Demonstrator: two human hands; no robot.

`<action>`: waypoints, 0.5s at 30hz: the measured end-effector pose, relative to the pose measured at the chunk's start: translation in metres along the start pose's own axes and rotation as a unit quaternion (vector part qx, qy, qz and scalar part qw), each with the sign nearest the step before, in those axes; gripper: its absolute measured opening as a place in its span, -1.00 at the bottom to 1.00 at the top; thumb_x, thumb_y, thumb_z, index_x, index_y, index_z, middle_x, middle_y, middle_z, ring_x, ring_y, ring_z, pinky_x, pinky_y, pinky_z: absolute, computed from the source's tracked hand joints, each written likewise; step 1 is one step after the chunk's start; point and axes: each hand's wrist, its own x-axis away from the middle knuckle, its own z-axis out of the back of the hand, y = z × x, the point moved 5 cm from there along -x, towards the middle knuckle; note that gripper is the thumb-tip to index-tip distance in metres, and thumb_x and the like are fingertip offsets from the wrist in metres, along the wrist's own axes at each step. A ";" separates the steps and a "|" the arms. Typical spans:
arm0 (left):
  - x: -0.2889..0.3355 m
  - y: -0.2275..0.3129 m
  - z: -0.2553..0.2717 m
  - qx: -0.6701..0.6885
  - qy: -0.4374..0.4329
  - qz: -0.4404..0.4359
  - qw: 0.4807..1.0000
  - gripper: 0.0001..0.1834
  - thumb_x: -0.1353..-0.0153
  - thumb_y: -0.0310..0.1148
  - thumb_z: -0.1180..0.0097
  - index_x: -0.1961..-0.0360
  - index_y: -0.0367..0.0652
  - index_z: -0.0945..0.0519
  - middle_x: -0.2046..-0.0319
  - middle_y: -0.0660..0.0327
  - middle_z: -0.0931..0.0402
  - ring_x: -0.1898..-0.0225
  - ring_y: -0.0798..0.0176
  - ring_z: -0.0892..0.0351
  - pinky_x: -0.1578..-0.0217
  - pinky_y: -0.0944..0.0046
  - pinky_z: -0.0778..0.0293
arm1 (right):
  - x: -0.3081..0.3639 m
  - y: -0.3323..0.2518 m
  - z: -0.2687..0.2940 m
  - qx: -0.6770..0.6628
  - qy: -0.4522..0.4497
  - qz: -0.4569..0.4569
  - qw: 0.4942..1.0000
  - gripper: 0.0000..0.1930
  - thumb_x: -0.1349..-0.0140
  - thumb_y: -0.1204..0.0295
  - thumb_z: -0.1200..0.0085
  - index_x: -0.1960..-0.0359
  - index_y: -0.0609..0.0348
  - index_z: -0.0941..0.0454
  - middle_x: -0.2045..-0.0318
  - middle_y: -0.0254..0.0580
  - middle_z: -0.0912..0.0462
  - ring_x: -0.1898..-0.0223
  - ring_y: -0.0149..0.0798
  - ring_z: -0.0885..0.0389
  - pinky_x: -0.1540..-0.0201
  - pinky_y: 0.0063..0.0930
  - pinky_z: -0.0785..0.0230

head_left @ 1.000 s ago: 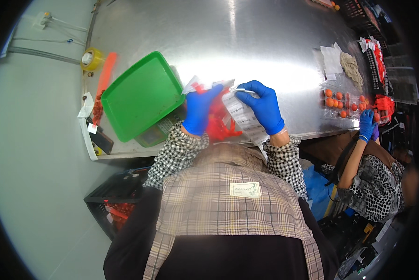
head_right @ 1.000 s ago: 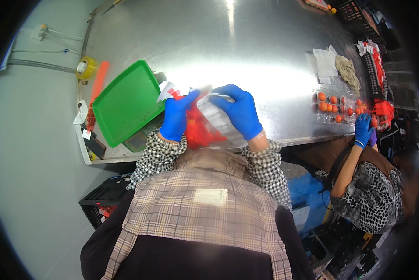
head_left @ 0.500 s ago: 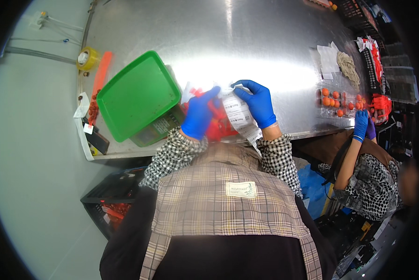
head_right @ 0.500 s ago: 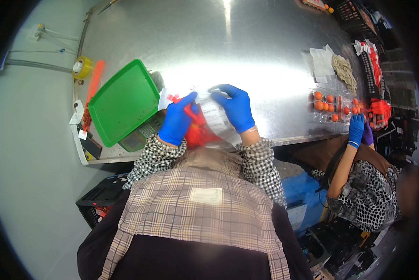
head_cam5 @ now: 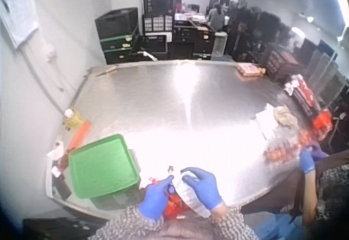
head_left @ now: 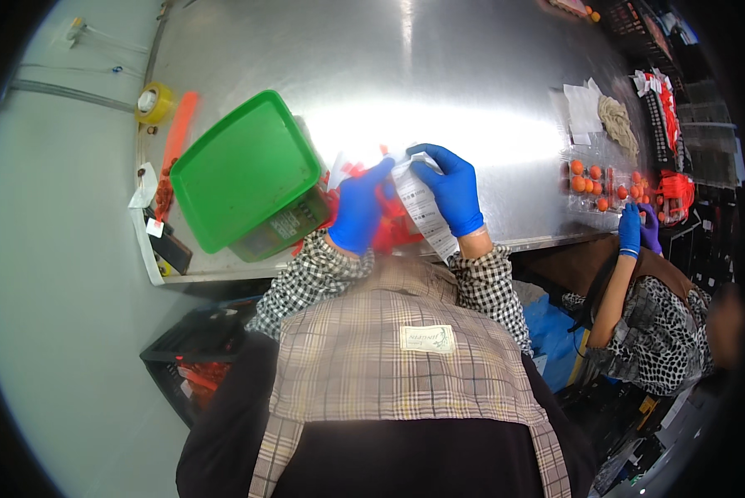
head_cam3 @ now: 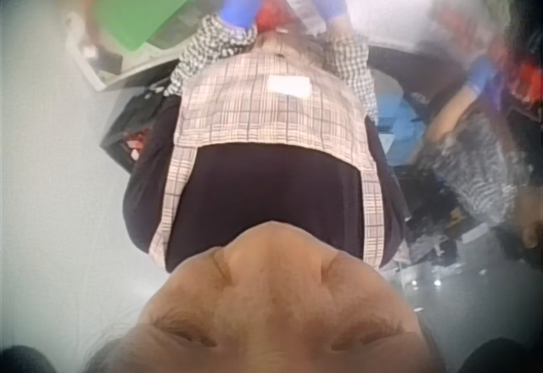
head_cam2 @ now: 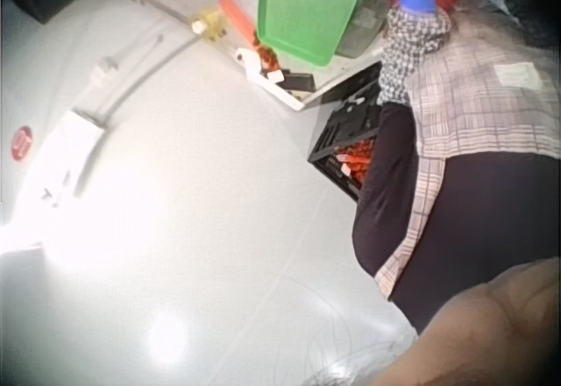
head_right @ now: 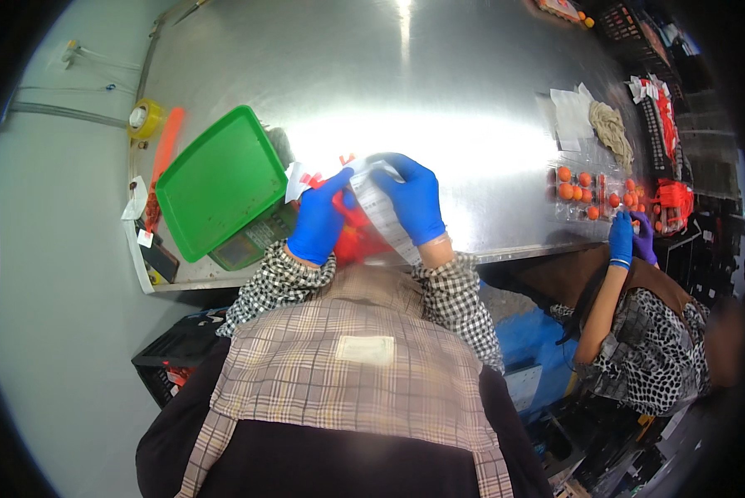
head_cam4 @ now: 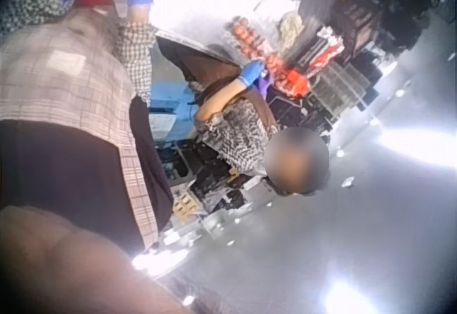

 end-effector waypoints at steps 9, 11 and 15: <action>0.001 0.007 -0.007 0.125 0.021 0.037 0.991 -0.56 -0.21 -0.73 0.02 -0.10 -0.25 -0.58 0.25 0.18 -0.64 0.20 0.28 -0.61 0.18 0.34 -0.53 | 0.010 -0.015 0.001 -0.149 -0.025 -0.039 0.988 -0.85 -0.21 0.41 -0.26 0.25 0.22 -0.70 0.37 -0.29 -0.72 0.33 -0.43 -0.65 0.26 -0.59 -0.49; 0.004 0.009 -0.010 0.052 -0.026 -0.008 0.998 -0.55 -0.20 -0.73 0.03 -0.11 -0.23 -0.58 0.23 0.17 -0.66 0.18 0.28 -0.62 0.17 0.33 -0.54 | 0.007 -0.007 0.000 -0.080 0.008 -0.044 0.996 -0.83 -0.18 0.38 -0.30 0.28 0.23 -0.71 0.41 -0.25 -0.73 0.39 -0.43 -0.65 0.32 -0.57 -0.50; 0.007 0.012 -0.011 0.008 -0.067 -0.053 0.996 -0.56 -0.23 -0.71 0.04 -0.11 -0.17 -0.59 0.28 0.19 -0.64 0.25 0.32 -0.60 0.24 0.34 -0.53 | 0.003 0.010 0.006 -0.006 0.062 -0.045 0.997 -0.79 -0.11 0.32 -0.38 0.37 0.22 -0.73 0.50 -0.27 -0.72 0.51 -0.46 -0.62 0.41 -0.57 -0.47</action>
